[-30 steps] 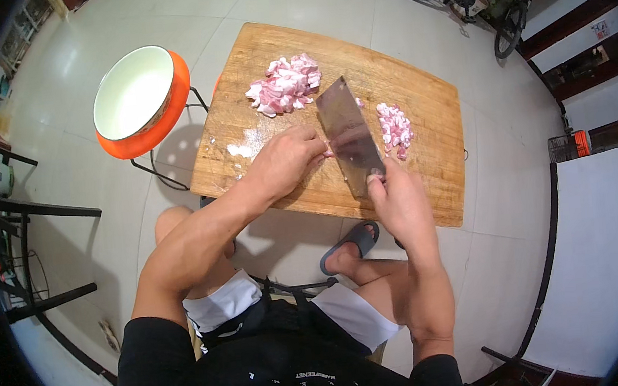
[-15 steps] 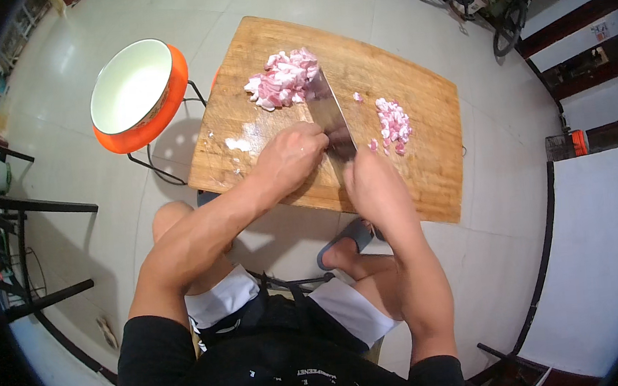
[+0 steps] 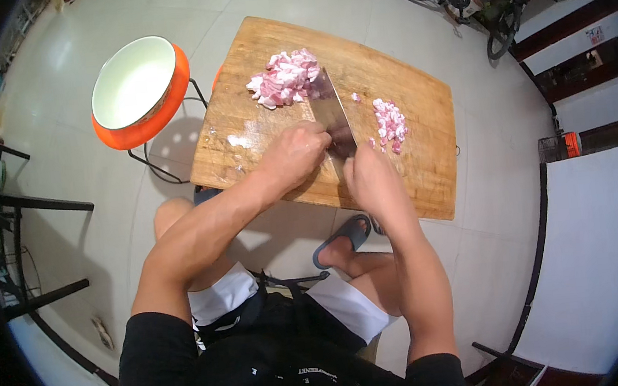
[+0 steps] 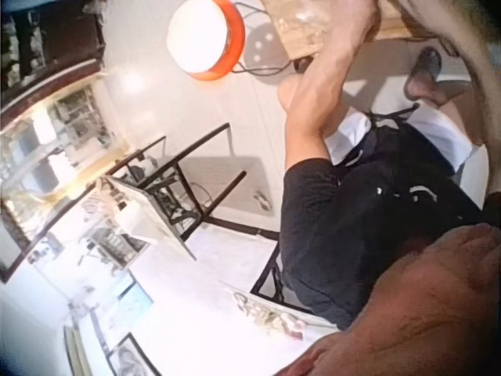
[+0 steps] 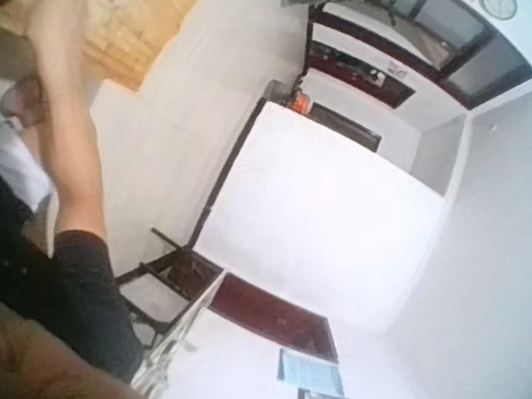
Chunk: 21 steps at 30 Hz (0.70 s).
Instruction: The person uses a cleaver to chop a pile of raw meat into smaller pieces on a wooden cutting board. The person repeatedly slices the meat and occasionally gathers the pieces back into a pile to continue chopping.
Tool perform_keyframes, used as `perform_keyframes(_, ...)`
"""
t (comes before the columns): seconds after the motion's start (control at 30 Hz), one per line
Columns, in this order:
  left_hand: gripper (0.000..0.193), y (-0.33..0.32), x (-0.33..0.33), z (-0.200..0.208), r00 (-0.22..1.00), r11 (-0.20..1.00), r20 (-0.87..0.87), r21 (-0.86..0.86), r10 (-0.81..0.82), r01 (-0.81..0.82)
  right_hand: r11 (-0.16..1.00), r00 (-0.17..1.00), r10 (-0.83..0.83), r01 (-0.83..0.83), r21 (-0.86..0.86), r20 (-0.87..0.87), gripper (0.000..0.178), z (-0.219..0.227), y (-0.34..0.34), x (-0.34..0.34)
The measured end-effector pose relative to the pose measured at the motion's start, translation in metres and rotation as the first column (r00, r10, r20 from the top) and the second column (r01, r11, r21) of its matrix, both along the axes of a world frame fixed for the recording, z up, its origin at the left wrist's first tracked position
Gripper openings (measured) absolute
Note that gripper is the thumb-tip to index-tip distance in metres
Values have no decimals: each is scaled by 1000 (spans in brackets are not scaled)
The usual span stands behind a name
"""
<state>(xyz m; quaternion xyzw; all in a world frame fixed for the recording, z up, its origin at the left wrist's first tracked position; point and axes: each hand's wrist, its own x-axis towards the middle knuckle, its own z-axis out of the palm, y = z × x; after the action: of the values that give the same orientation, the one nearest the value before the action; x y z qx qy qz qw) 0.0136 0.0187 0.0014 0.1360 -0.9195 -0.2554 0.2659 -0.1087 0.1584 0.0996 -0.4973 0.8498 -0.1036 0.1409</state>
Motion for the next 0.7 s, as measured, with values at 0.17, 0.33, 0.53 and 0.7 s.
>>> perform_keyframes(0.17, 12, -7, 1, 4, 1000, 999, -11, 39, -7, 7, 999, 998, 32, -30, -25, 57, 27, 2, -9, -19)
perform_keyframes(0.33, 12, -12, -5, -2, 996, 995, -2, 48, 90, -89, 996, 993, -53, 45, 75, 101, 27, 12, 20, -4)
perform_keyframes(0.53, 12, -11, -9, 7, 997, 977, 7, 201, 70, -70, 973, 644, -192, 226, 56, 741, 17, -25, 12, -74)
perform_keyframes(0.7, 12, -12, -18, 11, 981, 936, -3, 301, 194, -184, 937, 613, -278, 341, 69, 740, 16, -26, 27, -101)
